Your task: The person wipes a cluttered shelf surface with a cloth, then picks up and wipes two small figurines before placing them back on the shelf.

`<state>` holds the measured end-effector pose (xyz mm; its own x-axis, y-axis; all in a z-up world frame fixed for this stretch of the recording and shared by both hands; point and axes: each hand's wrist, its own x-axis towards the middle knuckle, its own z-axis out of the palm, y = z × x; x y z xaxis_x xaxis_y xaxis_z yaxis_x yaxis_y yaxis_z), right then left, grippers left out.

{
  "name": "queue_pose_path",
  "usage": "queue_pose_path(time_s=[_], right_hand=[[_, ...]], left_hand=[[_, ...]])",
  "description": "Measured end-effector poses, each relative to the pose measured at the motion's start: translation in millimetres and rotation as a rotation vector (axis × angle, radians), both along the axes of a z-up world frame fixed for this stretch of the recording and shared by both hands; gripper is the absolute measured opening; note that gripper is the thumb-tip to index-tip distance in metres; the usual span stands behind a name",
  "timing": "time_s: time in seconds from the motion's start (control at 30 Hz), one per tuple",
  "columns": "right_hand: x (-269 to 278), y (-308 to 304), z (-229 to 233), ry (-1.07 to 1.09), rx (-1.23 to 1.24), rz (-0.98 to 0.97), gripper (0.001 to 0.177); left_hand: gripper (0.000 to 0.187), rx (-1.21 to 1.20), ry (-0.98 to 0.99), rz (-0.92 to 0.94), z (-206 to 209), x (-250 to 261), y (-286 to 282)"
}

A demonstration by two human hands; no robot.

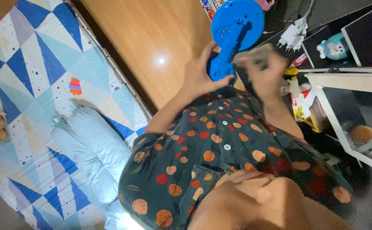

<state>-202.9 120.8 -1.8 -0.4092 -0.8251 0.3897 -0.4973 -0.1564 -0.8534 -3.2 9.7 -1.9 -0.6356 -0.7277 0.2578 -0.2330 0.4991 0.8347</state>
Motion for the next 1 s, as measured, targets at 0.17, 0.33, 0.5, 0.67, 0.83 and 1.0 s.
queue_pose_path(time_s=[0.17,0.33,0.5,0.67,0.83,1.0], right_hand=[[-3.1,-13.5,23.6,-0.068,-0.274,-0.072,0.01],[35.9,-51.4,36.9,0.782,-0.177,-0.217,0.042],[57.6,-40.8,13.8,0.646,-0.103,-0.006,0.049],[66.3,-32.5,-1.7,0.476,-0.053,0.14,0.042],[67.8,-42.3,8.6,0.09,0.042,-0.081,0.025],[102.8,-71.8,19.9,0.291,0.059,-0.122,0.059]], left_hand=[[0.095,-0.077,-0.012,-0.05,-4.4,1.2,-7.3],[0.095,-0.02,0.048,-0.027,-5.8,1.4,-6.3],[0.095,0.002,0.082,-0.04,-8.8,18.8,-22.3],[0.096,0.091,0.09,-0.102,-7.4,30.8,-52.5],[0.094,0.232,0.149,-0.242,6.6,34.8,-81.4],[0.062,0.301,0.244,-0.18,-4.6,19.3,-98.9]])
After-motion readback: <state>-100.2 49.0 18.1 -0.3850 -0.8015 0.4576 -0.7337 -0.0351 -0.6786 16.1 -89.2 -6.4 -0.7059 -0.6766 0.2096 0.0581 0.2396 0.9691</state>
